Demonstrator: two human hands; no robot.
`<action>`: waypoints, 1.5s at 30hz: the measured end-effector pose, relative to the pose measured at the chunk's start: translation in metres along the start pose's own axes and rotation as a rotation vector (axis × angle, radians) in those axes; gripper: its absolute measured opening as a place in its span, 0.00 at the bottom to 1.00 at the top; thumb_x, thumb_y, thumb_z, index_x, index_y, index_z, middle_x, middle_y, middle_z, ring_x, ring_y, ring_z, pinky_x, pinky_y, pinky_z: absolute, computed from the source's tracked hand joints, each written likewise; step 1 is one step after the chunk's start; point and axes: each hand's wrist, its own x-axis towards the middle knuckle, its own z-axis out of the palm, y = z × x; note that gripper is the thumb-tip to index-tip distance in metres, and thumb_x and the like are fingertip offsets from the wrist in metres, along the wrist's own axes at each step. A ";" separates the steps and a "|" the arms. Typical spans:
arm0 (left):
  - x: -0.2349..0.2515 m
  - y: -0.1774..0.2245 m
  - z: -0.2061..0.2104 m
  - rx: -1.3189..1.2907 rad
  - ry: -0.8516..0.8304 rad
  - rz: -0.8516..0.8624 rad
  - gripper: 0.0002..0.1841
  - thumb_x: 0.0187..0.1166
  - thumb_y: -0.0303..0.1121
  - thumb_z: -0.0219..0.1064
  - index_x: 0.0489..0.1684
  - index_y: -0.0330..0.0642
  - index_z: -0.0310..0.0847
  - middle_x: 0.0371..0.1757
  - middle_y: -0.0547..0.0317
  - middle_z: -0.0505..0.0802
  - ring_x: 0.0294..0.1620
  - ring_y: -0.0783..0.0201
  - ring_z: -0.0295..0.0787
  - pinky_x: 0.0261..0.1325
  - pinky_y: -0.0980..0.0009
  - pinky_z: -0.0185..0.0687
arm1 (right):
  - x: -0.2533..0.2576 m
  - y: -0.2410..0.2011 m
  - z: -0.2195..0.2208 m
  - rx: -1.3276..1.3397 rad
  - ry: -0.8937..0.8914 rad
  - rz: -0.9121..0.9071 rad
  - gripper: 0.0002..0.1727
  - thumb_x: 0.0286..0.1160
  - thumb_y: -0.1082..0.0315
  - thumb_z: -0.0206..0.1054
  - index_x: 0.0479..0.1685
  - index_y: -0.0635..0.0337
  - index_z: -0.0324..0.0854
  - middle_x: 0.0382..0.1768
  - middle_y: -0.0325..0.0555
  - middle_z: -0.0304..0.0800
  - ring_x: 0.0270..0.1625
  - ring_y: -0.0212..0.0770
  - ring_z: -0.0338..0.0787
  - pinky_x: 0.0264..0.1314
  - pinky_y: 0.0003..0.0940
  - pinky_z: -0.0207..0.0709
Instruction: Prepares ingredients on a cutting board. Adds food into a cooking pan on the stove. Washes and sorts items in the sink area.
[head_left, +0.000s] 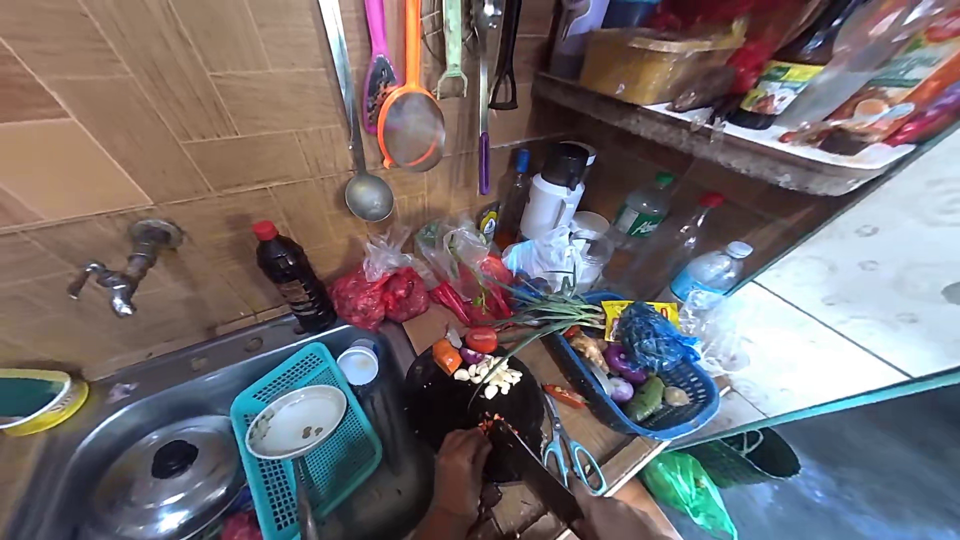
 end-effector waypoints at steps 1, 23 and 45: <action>0.001 0.003 -0.004 -0.043 -0.029 -0.045 0.08 0.72 0.31 0.76 0.43 0.38 0.96 0.55 0.51 0.97 0.63 0.52 0.92 0.72 0.59 0.83 | -0.004 0.000 -0.008 -0.009 0.003 -0.011 0.32 0.92 0.59 0.56 0.92 0.56 0.54 0.66 0.72 0.85 0.69 0.74 0.86 0.69 0.71 0.76; 0.005 0.008 -0.026 0.169 -0.154 -0.064 0.10 0.79 0.31 0.69 0.45 0.41 0.97 0.50 0.55 0.99 0.60 0.52 0.93 0.72 0.60 0.82 | 0.050 -0.086 -0.026 -0.025 0.070 -0.023 0.35 0.92 0.61 0.55 0.94 0.50 0.45 0.67 0.66 0.86 0.70 0.68 0.87 0.69 0.66 0.79; 0.006 0.007 -0.031 0.112 -0.165 -0.142 0.09 0.78 0.30 0.68 0.41 0.39 0.97 0.46 0.51 0.99 0.57 0.52 0.95 0.69 0.57 0.85 | 0.050 -0.103 -0.027 -0.059 0.091 -0.033 0.32 0.92 0.62 0.55 0.93 0.48 0.50 0.64 0.66 0.88 0.66 0.69 0.89 0.65 0.68 0.81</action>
